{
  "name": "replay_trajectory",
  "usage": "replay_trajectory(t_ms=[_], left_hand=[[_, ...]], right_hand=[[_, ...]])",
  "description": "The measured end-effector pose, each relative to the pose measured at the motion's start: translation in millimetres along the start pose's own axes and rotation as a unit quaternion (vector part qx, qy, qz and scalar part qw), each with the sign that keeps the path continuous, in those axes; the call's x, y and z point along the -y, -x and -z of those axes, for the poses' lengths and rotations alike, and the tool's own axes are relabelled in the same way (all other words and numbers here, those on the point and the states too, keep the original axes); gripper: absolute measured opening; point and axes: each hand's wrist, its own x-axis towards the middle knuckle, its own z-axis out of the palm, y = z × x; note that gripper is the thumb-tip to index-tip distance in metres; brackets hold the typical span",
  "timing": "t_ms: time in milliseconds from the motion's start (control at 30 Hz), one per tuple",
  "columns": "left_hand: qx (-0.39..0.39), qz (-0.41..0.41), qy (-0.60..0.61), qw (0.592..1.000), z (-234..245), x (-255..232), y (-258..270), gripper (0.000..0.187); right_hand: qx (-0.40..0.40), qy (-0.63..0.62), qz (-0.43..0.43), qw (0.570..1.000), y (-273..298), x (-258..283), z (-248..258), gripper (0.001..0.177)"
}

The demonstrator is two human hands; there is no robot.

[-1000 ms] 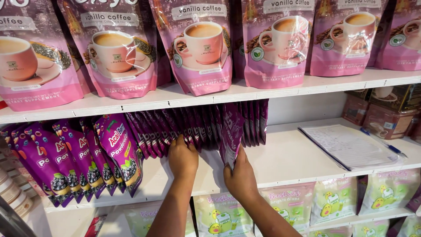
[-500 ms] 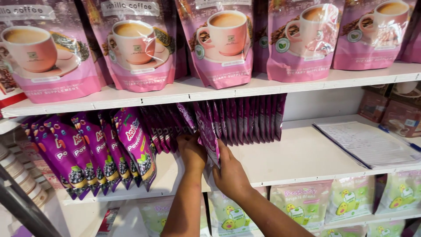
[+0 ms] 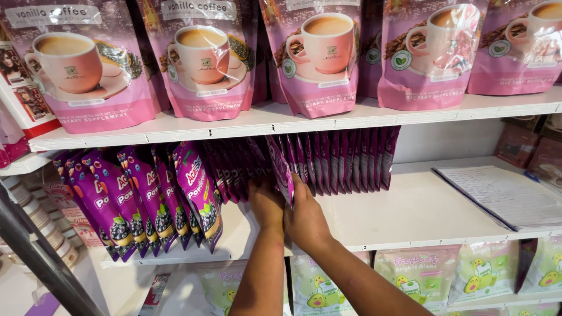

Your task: The person takes purple sachets from a cardboard box and places them on a shelf, arranging them in a row. They then use a pen to write on a notepad placed on the shelf. Finally, the person wipes a small box with a cloth and places it on the shelf.

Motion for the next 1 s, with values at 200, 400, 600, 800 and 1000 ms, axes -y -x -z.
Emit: replay_trajectory(t_ms=[200,400,600,800,1000], left_hand=[[0.009,0.092,0.055,0.994,25.0,-29.7,-4.9,0.031],[0.019,0.345,0.251,0.904,62.9,-70.0,-13.8,0.036],[-0.042,-0.006,0.012,0.999,17.1,-22.3,-0.4,0.035],[-0.099,-0.078,0.014,0.992,-12.4,4.5,-3.9,0.032],[-0.067,-0.075,0.091,0.991,31.1,-30.6,-4.3,0.028]], right_hand=[[0.092,0.050,0.017,0.994,-16.1,14.3,22.1,0.073],[0.174,0.116,-0.079,0.975,-35.7,39.4,41.5,0.070],[0.034,0.071,-0.091,0.993,-31.8,-9.9,-4.9,0.074],[-0.017,-0.004,-0.048,0.999,-27.3,-18.0,-19.2,0.060],[0.051,-0.016,-0.135,0.989,-37.5,-2.9,-7.4,0.051]])
